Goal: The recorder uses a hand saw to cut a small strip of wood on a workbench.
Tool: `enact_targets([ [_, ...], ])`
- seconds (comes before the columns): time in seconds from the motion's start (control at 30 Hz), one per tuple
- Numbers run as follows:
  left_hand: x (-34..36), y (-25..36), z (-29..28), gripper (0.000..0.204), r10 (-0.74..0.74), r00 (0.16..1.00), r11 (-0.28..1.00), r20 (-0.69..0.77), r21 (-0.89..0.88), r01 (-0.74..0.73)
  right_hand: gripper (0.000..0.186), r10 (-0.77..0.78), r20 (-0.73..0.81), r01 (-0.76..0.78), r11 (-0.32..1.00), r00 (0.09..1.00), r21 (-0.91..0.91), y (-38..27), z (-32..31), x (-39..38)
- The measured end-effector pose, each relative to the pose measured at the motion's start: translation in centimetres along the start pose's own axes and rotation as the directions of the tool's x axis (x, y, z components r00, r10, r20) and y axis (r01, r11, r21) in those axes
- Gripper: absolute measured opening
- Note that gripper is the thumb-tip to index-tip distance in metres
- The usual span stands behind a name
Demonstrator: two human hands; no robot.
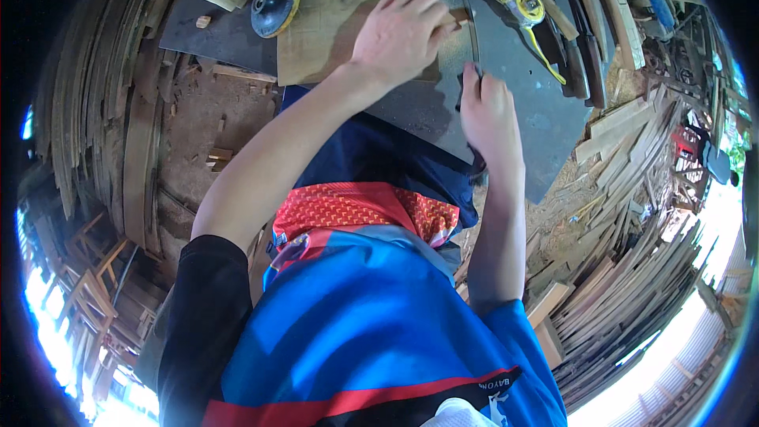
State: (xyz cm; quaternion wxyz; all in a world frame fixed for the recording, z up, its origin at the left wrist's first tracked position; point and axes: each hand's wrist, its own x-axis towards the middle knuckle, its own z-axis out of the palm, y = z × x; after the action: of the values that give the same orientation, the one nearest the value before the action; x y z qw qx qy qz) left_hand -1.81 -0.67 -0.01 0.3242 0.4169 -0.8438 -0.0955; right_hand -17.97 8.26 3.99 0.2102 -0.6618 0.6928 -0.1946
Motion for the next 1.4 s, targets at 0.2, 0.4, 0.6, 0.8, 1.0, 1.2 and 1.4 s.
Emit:
enact_targets([
  [0.2,-0.3,0.0,0.2,0.015,-0.059,0.998,0.998,-0.016,0.014,0.059,0.035,0.23,0.097,-0.24,0.965,0.968,0.104,-1.5,-1.5,-3.3],
  [0.4,-0.3,-0.1,0.6,0.016,0.045,0.998,0.998,0.035,-0.046,-0.043,0.039,0.221,0.107,-0.223,0.975,0.97,0.006,-1.7,-1.4,0.2],
  [0.6,-0.2,-0.1,0.3,0.017,-0.04,0.997,0.998,-0.063,0.044,0.043,0.038,0.127,0.077,-0.127,0.992,0.989,-0.004,-0.9,-1.3,-3.0],
  [0.8,-0.1,0.3,0.8,0.016,0.019,0.998,1.0,-0.066,0.0,-0.019,0.037,0.209,0.109,-0.209,0.978,0.972,-0.009,-1.4,-2.6,-3.3],
  [1.0,-1.1,0.0,0.1,0.016,-0.028,0.997,1.0,-0.071,0.006,0.029,0.046,0.177,0.134,-0.172,0.984,0.975,-0.047,-1.7,-1.2,-0.5],
  [1.2,0.0,1.2,1.4,0.017,0.058,0.998,0.998,-0.026,-0.021,-0.059,0.042,0.36,0.207,-0.355,0.933,0.91,-0.061,0.3,-2.8,-6.6],
  [1.4,-0.2,-0.4,0.8,0.018,0.04,0.999,0.999,-0.006,-0.013,-0.04,0.05,0.23,0.205,-0.231,0.973,0.951,-0.021,-0.8,-2.0,1.4],
])
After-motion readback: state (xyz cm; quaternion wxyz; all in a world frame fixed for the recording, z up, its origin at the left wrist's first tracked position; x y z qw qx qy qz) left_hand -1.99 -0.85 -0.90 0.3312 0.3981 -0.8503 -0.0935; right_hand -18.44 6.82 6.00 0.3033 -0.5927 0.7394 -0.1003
